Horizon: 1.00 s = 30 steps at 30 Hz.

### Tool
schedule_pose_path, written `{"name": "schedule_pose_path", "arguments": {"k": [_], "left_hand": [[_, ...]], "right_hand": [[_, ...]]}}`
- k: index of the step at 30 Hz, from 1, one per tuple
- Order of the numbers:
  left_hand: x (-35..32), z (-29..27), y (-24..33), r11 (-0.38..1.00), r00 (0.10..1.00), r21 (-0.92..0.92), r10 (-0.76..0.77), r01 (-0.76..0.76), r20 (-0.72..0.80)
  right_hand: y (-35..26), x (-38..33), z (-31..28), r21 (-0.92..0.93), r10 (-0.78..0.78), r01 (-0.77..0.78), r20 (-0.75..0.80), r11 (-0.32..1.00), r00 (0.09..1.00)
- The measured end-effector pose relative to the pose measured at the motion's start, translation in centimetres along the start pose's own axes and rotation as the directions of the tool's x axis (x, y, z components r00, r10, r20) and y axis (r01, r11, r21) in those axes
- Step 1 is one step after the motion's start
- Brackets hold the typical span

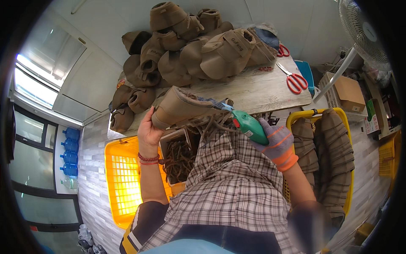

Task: The person uses a green electric trimmer to trim the edges of brown boots. They pick up each boot, trim the edges, and place it into a yellow basket.

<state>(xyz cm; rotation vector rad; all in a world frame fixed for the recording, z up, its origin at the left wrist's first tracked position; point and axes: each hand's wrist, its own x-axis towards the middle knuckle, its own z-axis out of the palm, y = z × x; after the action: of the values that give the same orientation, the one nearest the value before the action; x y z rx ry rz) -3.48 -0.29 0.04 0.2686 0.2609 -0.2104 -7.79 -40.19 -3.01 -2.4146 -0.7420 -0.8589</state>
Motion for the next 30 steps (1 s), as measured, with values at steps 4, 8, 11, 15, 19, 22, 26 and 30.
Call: {"name": "schedule_pose_path", "arguments": {"k": [4, 8, 11, 15, 19, 22, 26, 30], "left_hand": [[-0.4, 0.3, -0.6, 0.999, 1.000, -0.048, -0.012, 0.012, -0.010], [0.1, -1.0, -0.9, 0.997, 0.999, -0.059, -0.049, 0.049, -0.003], [0.4, -0.9, -1.8, 0.999, 0.999, -0.009, -0.052, 0.052, -0.003], [0.5, 0.4, -3.4, 0.998, 0.997, -0.004, -0.058, 0.058, -0.058], [0.0, 0.7, -4.2, 1.000, 1.000, 0.017, -0.009, 0.009, -0.015], [-0.8, 1.2, -4.6, 0.999, 0.998, 0.035, 0.020, -0.022, 0.055], [-1.8, 2.1, -5.5, 0.995, 0.992, 0.070, 0.066, -0.074, 0.111], [-2.6, 2.1, -6.1, 0.986, 0.972, 0.085, 0.127, -0.146, 0.198]], "right_hand": [[-0.3, 0.0, 0.1, 0.007, 0.016, -0.017, 0.058, 1.000, 0.998], [-0.4, -0.1, 0.0, 0.015, 0.004, -0.005, 0.066, 1.000, 0.998], [-0.6, 0.2, -0.1, 0.044, -0.012, 0.010, 0.033, 0.999, 0.999], [-0.5, 0.2, -0.1, 0.037, -0.029, 0.028, 0.006, 0.999, 1.000], [-0.4, 0.5, -0.1, 0.053, -0.021, 0.022, -0.012, 0.998, 1.000], [-0.9, 1.0, -0.2, 0.082, -0.029, 0.029, 0.007, 0.996, 1.000], [-1.7, 2.1, -0.7, 0.100, -0.040, 0.041, -0.009, 0.994, 0.999], [-2.1, 2.6, -0.3, 0.187, 0.010, -0.015, 0.024, 0.982, 1.000]]}}
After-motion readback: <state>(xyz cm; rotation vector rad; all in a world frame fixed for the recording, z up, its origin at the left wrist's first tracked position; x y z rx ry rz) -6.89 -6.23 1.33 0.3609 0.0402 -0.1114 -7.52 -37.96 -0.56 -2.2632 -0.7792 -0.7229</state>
